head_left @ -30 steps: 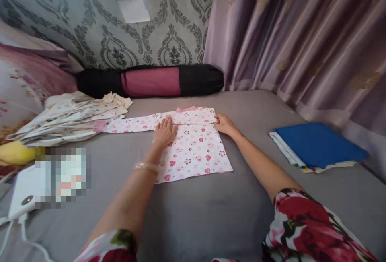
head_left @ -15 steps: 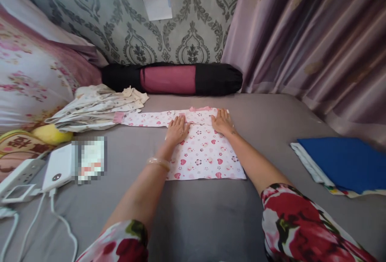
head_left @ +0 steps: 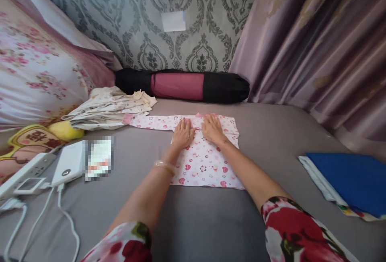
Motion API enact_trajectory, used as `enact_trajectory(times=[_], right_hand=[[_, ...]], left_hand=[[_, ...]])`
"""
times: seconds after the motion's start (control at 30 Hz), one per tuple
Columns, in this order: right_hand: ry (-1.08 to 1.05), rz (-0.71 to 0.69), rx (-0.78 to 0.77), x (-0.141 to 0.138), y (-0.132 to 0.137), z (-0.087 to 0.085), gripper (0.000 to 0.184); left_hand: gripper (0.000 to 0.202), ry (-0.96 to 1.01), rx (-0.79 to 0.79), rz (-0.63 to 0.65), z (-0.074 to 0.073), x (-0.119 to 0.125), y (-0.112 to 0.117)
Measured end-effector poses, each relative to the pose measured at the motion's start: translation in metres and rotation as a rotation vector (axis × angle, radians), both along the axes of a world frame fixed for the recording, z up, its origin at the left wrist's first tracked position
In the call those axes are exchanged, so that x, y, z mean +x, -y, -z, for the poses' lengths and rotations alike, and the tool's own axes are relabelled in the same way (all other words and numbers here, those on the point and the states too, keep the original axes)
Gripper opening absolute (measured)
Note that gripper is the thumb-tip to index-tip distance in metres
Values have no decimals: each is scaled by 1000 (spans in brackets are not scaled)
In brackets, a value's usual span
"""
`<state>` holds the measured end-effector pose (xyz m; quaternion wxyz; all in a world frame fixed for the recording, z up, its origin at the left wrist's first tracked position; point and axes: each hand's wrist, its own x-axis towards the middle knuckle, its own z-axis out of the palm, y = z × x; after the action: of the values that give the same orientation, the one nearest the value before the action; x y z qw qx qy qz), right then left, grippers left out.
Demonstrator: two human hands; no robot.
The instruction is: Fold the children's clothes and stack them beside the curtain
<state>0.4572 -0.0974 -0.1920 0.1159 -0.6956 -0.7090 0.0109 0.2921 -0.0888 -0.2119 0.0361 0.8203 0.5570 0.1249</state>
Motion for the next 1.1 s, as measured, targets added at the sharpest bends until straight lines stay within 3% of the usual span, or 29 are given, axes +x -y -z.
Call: enact_trajectory(times=[0.13,0.37,0.6,0.87,1.1], right_hand=[[-3,-162,-61,-32,-13,4,58],[-12,-153,-138,-31,-30,14,59],[-89,-118,-284,-30,-36,4,61],[-47,-72,-148,-37,-31,12,58],[-51,-98,-249,-28,-48,-12,48]], left_hand=[[56,-7,79,64,2,-2,-2],[58,-38,26,35,9,-1,-5],[61,-72,11,8,9,2,-4],[60,-84,-2,-3,8,2,-4],[55,-37,69,10,4,0,0]])
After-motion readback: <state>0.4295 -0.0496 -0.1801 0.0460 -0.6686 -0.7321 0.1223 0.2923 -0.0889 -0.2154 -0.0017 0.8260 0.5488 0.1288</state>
